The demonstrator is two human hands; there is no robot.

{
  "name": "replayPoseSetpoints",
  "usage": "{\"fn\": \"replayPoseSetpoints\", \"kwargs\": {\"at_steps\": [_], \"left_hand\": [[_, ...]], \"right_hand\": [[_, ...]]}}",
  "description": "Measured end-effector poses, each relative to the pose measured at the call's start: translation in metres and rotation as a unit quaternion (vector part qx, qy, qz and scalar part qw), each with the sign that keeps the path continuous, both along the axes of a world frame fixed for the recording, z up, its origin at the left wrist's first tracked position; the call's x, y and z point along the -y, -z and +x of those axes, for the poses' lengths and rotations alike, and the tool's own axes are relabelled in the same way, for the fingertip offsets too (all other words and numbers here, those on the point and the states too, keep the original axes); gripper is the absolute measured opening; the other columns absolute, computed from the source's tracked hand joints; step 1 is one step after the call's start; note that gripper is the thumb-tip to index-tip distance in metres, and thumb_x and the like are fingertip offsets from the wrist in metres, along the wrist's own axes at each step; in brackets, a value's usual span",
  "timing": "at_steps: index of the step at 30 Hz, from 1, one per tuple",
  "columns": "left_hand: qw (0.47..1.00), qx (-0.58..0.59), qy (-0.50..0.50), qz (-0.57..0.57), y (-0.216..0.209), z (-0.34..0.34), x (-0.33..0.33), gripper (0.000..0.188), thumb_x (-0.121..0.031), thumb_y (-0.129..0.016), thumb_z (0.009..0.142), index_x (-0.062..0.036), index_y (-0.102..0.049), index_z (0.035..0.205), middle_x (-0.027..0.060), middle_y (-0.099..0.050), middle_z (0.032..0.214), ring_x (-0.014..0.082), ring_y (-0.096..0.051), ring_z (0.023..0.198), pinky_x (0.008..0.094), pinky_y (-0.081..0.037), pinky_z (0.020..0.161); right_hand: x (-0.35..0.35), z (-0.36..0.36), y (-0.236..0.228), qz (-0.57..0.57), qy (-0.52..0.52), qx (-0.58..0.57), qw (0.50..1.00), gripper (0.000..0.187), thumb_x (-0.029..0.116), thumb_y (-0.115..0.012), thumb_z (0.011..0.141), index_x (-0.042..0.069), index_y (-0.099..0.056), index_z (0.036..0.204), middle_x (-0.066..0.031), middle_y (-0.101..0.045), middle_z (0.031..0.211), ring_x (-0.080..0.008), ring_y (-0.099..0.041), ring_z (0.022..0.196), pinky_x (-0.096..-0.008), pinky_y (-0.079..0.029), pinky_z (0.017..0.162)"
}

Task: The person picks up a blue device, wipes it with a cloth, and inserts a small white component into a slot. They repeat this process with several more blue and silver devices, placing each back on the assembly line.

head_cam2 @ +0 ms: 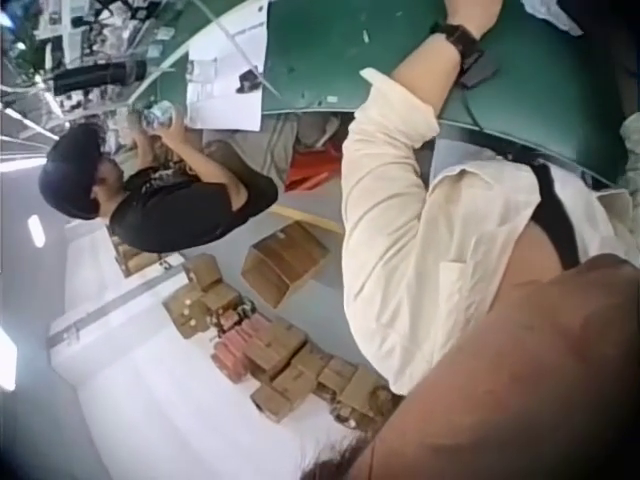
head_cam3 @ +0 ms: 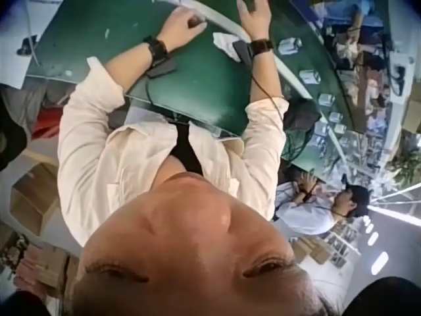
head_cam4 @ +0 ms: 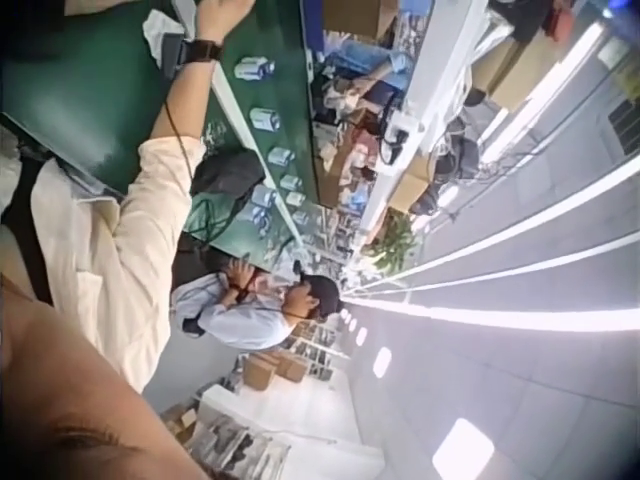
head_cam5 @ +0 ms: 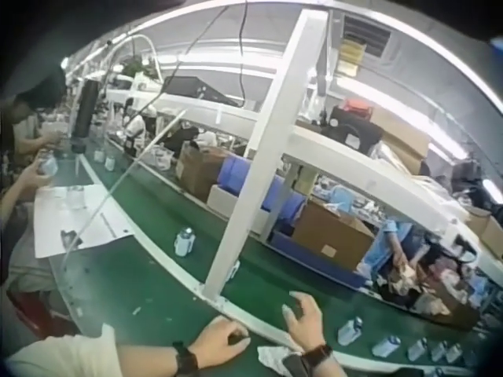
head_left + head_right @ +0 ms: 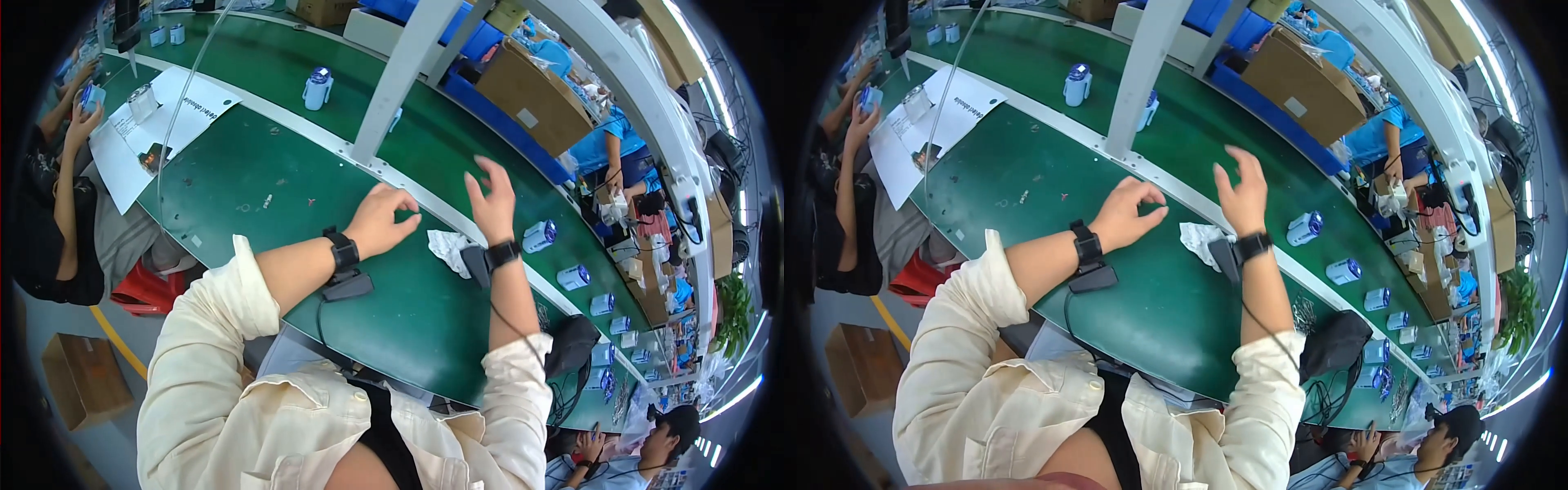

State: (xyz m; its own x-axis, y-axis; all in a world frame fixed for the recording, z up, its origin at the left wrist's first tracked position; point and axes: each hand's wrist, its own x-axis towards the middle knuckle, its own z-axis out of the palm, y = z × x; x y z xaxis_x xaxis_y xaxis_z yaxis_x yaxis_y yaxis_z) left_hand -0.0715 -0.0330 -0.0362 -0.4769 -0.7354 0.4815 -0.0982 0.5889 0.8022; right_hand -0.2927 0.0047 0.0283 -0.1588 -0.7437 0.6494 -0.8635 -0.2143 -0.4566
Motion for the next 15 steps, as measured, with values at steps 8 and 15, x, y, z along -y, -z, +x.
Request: {"fn": "replayPoseSetpoints", "kwargs": {"at_steps": [8, 15], "left_hand": [[0.996, -0.053, 0.030, -0.068, -0.009, -0.012, -0.003, 0.016, -0.015, -0.071, 0.078, -0.0087, -0.061, 0.088, 0.0051, -0.064, 0.084, 0.0250, -0.057, 0.092, 0.0370, -0.048, 0.081], [0.996, -0.024, 0.033, -0.084, -0.001, -0.007, -0.003, 0.033, -0.016, -0.075, 0.077, -0.0090, -0.060, 0.106, 0.0087, -0.061, 0.099, 0.0244, -0.055, 0.098, 0.0364, -0.046, 0.085]], "right_hand": [[0.197, -0.001, 0.039, 0.096, -0.062, 0.036, 0.993, 0.079, 0.027, -0.078, 0.076, 0.006, -0.040, 0.141, -0.0189, -0.051, 0.136, -0.0317, -0.051, 0.124, -0.0394, -0.042, 0.102], [0.198, 0.029, 0.032, 0.242, -0.065, 0.103, 0.963, 0.091, 0.025, -0.081, 0.069, 0.000, -0.035, 0.143, -0.0238, -0.049, 0.137, -0.0340, -0.051, 0.125, -0.0373, -0.040, 0.105]]}}
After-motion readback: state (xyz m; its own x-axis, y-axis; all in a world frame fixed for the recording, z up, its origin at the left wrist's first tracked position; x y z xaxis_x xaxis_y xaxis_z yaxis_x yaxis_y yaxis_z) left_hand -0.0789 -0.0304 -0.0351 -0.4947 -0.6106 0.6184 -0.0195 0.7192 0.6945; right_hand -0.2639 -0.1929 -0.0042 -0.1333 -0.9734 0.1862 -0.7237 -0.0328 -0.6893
